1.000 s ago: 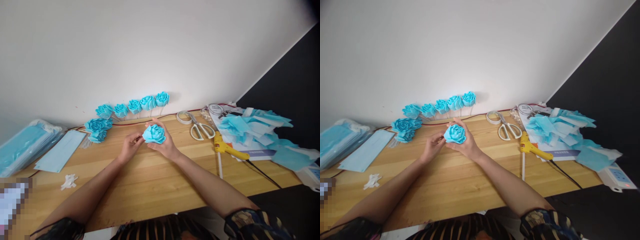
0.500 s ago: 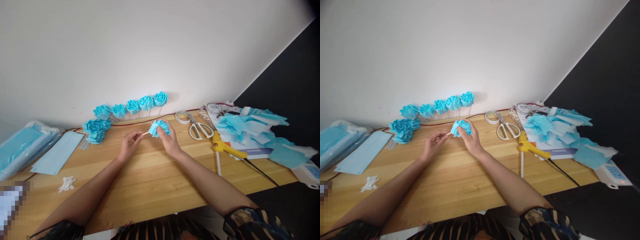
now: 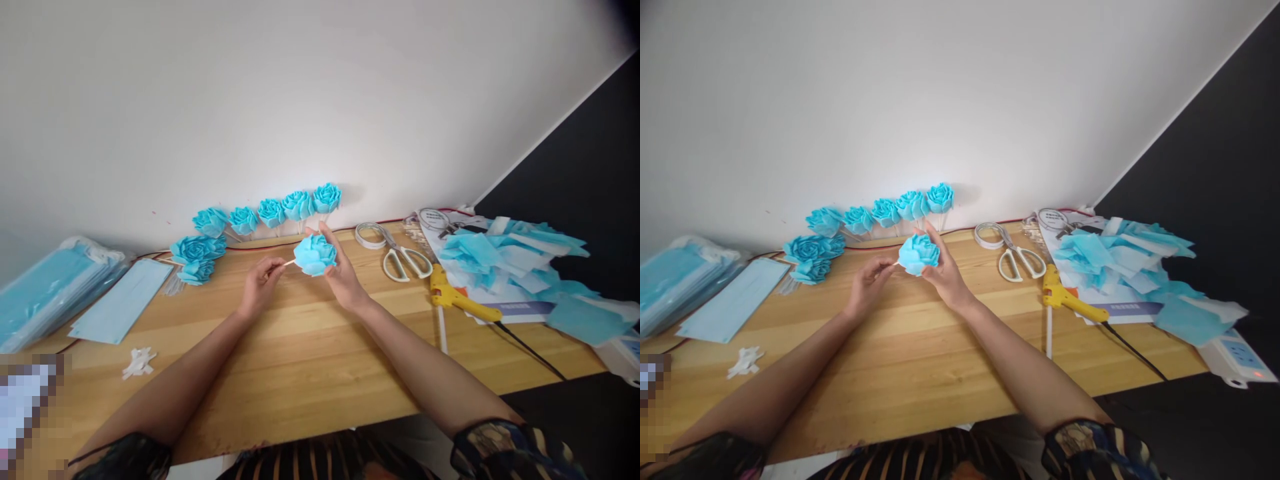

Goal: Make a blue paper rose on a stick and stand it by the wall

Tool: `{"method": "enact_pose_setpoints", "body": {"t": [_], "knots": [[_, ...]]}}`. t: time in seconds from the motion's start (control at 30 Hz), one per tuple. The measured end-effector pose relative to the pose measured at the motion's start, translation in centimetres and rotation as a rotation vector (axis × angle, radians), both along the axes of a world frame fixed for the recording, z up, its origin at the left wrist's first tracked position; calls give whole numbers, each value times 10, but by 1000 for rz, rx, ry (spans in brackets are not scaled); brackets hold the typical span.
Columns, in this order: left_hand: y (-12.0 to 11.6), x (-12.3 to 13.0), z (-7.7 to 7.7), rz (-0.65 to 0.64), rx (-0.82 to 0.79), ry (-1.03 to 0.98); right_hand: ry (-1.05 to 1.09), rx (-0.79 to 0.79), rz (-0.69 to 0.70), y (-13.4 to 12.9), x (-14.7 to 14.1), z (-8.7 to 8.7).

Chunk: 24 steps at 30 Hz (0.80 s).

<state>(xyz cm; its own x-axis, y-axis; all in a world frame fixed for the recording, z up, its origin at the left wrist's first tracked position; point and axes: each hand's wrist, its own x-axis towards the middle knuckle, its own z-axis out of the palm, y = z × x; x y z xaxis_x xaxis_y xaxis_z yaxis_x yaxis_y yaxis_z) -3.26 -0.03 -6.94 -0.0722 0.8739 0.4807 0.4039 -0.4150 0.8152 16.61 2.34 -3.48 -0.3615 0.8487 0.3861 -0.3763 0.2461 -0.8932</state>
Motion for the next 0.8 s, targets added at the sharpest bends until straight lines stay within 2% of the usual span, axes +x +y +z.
{"method": "enact_pose_setpoints", "body": {"t": [0.13,0.33,0.57,0.8], "knots": [[2,-3,-4,-19,0,-28,7,40,61,3,-2,-2],[1,-1,-6,-85,-11,-38,-27,8,48,3,-2,-8],[-3,4,0,-102,-31,14,-104,144,49,-7,-4,-3],[-1,3,-5,-80,-31,59,-106,295,-39,-16,-8,0]]}}
